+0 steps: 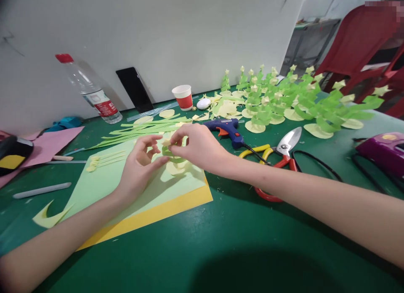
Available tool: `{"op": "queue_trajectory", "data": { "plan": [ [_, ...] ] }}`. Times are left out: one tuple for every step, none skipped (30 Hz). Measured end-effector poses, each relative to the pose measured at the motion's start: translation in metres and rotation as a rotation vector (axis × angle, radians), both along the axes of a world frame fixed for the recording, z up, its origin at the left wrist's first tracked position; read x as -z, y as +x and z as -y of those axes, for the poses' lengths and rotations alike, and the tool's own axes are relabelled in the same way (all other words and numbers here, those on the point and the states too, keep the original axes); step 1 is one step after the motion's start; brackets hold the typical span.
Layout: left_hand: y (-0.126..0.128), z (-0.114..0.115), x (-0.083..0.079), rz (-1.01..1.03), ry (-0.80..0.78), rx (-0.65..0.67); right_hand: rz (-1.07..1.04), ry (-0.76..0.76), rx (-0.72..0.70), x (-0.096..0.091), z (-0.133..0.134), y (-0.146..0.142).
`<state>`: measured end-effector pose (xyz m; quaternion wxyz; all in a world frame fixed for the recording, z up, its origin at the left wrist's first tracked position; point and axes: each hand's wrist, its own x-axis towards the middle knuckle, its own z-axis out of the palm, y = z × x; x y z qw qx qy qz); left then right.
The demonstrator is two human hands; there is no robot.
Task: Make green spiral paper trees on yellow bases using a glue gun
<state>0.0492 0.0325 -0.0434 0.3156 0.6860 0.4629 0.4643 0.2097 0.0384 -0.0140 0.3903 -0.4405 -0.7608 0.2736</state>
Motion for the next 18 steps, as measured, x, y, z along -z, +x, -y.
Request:
{"op": "queue_trajectory", "data": {
  "plan": [
    [-0.001,0.000,-0.001,0.020,0.026,-0.018,-0.008,-0.016,0.013,-0.004,-0.001,0.002],
    [-0.002,0.000,-0.003,0.026,0.064,-0.030,-0.012,-0.039,0.034,-0.010,-0.002,0.005],
    [-0.003,0.000,-0.006,0.013,0.123,-0.034,-0.013,-0.068,0.061,-0.016,-0.002,0.007],
    [-0.005,0.001,-0.010,-0.016,0.202,-0.025,-0.015,-0.103,0.090,-0.023,-0.001,0.010],
    [-0.007,0.003,-0.015,-0.056,0.286,-0.005,-0.020,-0.140,0.112,-0.031,0.000,0.013],
    [-0.009,0.005,-0.020,-0.097,0.369,0.025,-0.044,-0.170,0.120,-0.038,0.001,0.016],
    [-0.011,0.009,-0.026,-0.137,0.437,0.064,-0.075,-0.193,0.108,-0.044,0.002,0.019],
    [-0.013,0.012,-0.032,-0.165,0.477,0.092,-0.110,-0.205,0.083,-0.050,0.004,0.021],
    [-0.013,0.017,-0.038,-0.191,0.514,0.112,-0.144,-0.212,0.051,-0.054,0.006,0.024],
    [-0.013,0.021,-0.044,-0.248,0.561,0.128,-0.167,-0.216,0.017,-0.058,0.008,0.026],
    [-0.013,0.026,-0.049,-0.293,0.623,0.169,-0.184,-0.218,-0.014,-0.061,0.009,0.027],
    [-0.011,0.031,-0.053,-0.329,0.687,0.198,-0.195,-0.218,-0.044,-0.063,0.011,0.029],
    [-0.010,0.035,-0.057,-0.362,0.747,0.201,-0.206,-0.217,-0.074,-0.065,0.013,0.030],
    [-0.008,0.038,-0.059,-0.406,0.792,0.193,-0.218,-0.220,-0.104,-0.066,0.015,0.030],
    [-0.006,0.041,-0.061,-0.439,0.828,0.169,-0.232,-0.223,-0.138,-0.066,0.017,0.030],
    [-0.004,0.044,-0.062,-0.472,0.846,0.146,-0.247,-0.227,-0.170,-0.066,0.019,0.029],
    [-0.003,0.046,-0.063,-0.502,0.854,0.128,-0.255,-0.235,-0.196,-0.066,0.021,0.028],
    [-0.002,0.047,-0.064,-0.529,0.857,0.117,-0.251,-0.245,-0.211,-0.065,0.023,0.027]
  ]
}}
